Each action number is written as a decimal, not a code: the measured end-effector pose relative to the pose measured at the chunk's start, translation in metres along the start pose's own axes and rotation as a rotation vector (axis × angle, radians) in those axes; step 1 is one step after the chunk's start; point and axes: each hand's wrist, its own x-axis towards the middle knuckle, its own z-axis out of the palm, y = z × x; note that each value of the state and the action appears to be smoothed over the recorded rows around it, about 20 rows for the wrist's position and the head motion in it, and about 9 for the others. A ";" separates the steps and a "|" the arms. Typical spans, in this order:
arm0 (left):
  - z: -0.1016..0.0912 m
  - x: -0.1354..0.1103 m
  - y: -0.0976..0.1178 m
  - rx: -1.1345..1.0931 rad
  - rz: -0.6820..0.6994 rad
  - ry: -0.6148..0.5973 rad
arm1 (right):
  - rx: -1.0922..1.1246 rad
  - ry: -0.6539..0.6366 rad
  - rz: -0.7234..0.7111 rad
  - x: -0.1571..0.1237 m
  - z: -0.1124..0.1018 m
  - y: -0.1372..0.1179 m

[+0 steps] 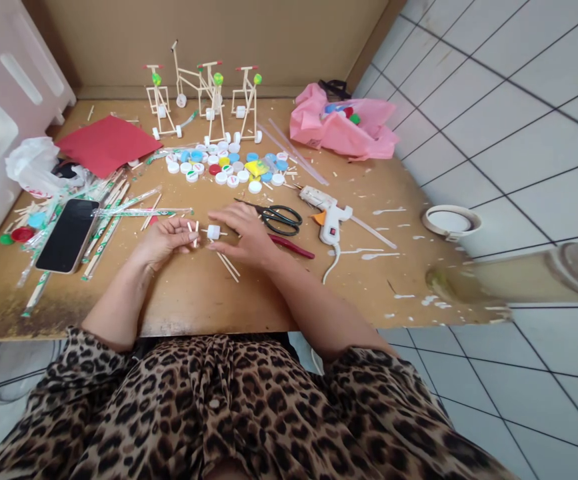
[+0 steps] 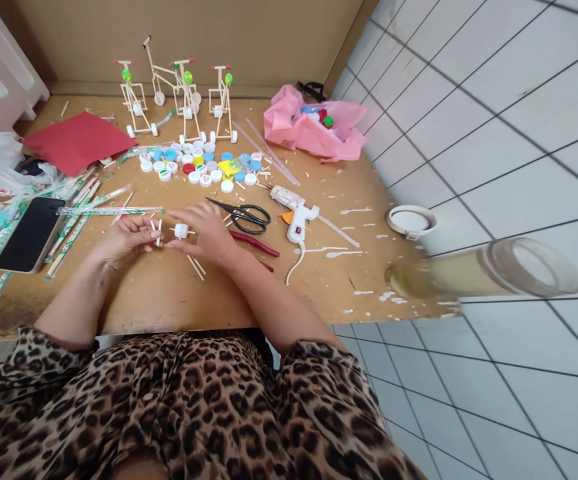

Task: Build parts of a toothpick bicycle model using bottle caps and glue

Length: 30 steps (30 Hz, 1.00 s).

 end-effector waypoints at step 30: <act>0.008 -0.006 -0.003 0.007 -0.005 -0.053 | -0.093 -0.119 -0.066 -0.003 0.004 -0.018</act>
